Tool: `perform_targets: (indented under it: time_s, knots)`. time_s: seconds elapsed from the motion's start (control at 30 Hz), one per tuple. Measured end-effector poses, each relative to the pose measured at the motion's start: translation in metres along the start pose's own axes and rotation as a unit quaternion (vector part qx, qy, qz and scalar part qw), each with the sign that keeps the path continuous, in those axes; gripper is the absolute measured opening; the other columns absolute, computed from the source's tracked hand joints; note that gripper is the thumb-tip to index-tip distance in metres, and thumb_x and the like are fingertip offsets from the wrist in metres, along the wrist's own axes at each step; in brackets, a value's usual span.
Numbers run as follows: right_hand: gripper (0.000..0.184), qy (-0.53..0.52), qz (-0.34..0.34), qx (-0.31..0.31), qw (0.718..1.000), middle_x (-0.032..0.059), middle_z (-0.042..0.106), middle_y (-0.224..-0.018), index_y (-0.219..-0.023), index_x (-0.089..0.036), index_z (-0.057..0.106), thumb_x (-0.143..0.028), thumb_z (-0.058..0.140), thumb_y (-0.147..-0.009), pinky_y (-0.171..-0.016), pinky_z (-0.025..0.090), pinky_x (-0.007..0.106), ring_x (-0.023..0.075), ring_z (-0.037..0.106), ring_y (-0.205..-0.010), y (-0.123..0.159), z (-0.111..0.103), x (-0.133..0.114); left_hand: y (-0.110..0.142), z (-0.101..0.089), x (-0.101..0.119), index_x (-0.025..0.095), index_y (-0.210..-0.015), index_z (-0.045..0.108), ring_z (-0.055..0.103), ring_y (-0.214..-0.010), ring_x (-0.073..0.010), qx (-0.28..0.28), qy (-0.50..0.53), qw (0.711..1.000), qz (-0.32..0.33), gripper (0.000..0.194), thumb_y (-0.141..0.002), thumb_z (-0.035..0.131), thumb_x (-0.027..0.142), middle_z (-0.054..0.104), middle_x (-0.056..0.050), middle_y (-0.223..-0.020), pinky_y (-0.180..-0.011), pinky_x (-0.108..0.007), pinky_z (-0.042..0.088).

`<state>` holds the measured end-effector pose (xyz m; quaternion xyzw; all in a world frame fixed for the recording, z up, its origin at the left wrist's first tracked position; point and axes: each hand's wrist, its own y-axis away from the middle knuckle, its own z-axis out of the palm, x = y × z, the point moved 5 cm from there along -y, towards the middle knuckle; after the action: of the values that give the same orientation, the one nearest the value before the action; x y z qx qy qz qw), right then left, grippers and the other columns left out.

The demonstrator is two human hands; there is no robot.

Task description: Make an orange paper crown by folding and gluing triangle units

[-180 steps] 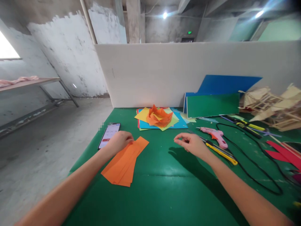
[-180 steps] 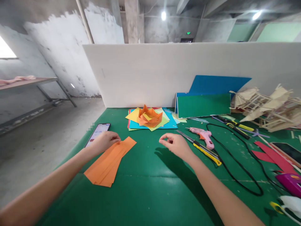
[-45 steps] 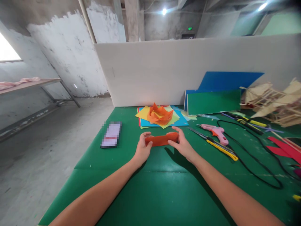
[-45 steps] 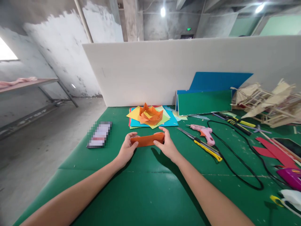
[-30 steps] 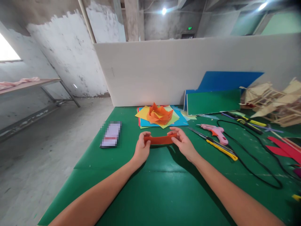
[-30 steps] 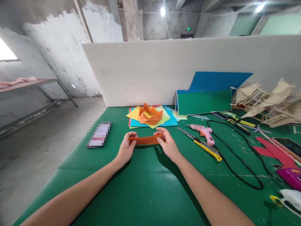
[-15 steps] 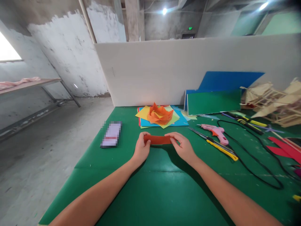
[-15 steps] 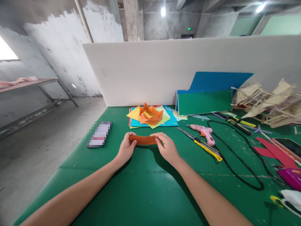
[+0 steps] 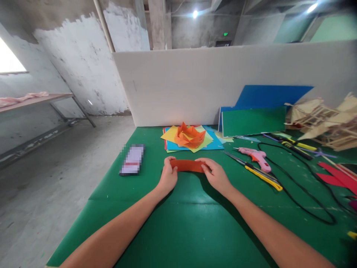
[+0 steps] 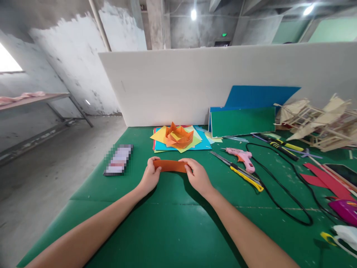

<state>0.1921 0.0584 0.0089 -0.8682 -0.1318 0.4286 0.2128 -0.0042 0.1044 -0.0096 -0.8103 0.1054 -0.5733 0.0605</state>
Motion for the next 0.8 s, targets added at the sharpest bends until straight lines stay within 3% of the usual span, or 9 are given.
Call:
perform_targets:
  time_s: [0.17,0.43,0.8]
  knots:
    - [0.028,-0.004,0.002,0.003,1.0,0.0051,0.066,-0.11,-0.105,-0.025,0.063,-0.021,0.04,-0.089,-0.092,0.045,0.036,0.0217,0.06,-0.105,-0.0005,0.0005,0.0002,-0.0005,0.0011,0.0043,0.02,-0.103,0.043,0.055,-0.093,-0.0177,-0.027,-0.015,1.0,-0.003,0.031,-0.077,0.046,0.003,0.054,-0.004,-0.095,-0.086,-0.031,0.043]
    - [0.028,-0.01,0.003,0.011,1.0,0.0045,0.067,-0.109,-0.105,-0.025,0.064,-0.022,0.042,-0.088,-0.091,0.046,0.036,0.0216,0.061,-0.103,-0.0005,0.0001,0.0011,-0.0016,-0.0005,0.0048,0.021,-0.093,0.046,0.056,-0.086,-0.0164,-0.017,-0.027,0.999,0.019,0.025,-0.075,0.045,0.003,0.055,-0.001,-0.088,-0.082,-0.03,0.044]
    - [0.026,-0.024,0.025,-0.001,0.999,0.0047,0.068,-0.108,-0.103,-0.025,0.065,-0.025,0.044,-0.087,-0.082,0.048,0.033,0.0221,0.062,-0.099,-0.0002,0.0008,0.0015,-0.0072,-0.0053,0.0049,0.021,-0.095,0.047,0.057,-0.084,-0.0174,-0.004,-0.035,0.998,0.042,0.026,-0.075,0.047,0.004,0.057,-0.001,-0.088,-0.08,-0.031,0.044]
